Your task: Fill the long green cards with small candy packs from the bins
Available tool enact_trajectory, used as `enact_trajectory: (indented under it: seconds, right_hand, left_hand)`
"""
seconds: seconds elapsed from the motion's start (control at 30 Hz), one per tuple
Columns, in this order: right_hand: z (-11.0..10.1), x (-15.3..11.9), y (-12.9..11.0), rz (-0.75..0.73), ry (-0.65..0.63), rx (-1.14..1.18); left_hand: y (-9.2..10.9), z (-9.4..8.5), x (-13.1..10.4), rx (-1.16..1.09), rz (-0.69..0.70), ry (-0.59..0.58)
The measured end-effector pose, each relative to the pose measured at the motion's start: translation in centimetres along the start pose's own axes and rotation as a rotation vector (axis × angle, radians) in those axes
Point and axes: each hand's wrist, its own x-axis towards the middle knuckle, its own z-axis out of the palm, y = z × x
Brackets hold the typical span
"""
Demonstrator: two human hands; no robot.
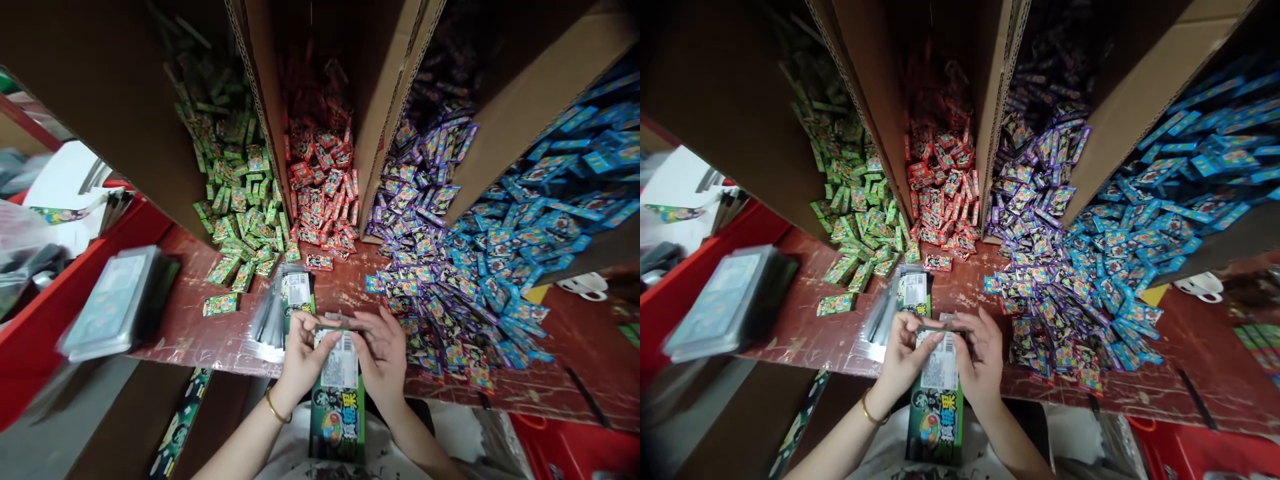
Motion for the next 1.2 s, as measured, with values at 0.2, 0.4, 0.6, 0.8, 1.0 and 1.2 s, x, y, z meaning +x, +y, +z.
enact_trajectory:
  seconds: [0.2, 0.4, 0.6, 0.8, 1.0, 1.2]
  right_hand:
    - [-0.8, 1.3, -1.4, 0.268, -0.158, 0.066]
    - [-1.2, 3.2, -2.8, 0.529, -0.202, 0.183]
    - [-2.2, 4.0, -1.8, 0.65, -0.199, 0.187]
    - [-2.8, 1.9, -1.0, 0.359, -0.188, -0.084]
    - [-3.7, 6.0, -1.5, 0.246, -0.372, -0.207]
    - [-2.9, 9.3, -2.8, 0.399, -0.727, -0.267]
  left_hand:
    - [1.5, -0.5, -0.6, 0.055, -0.104, -0.094]
    - [2.2, -0.2, 0.0, -0.026, -0.289, -0.029]
    - [1.0, 0.6, 0.1, 0.074, -0.191, -0.051]
    - [0.0, 1.2, 0.0, 0.177, -0.093, -0.107]
    - [-1.1, 1.3, 0.6, 0.22, -0.174, -0.125]
    - [-1.1, 1.8, 0.8, 0.154, -0.18, -0.104]
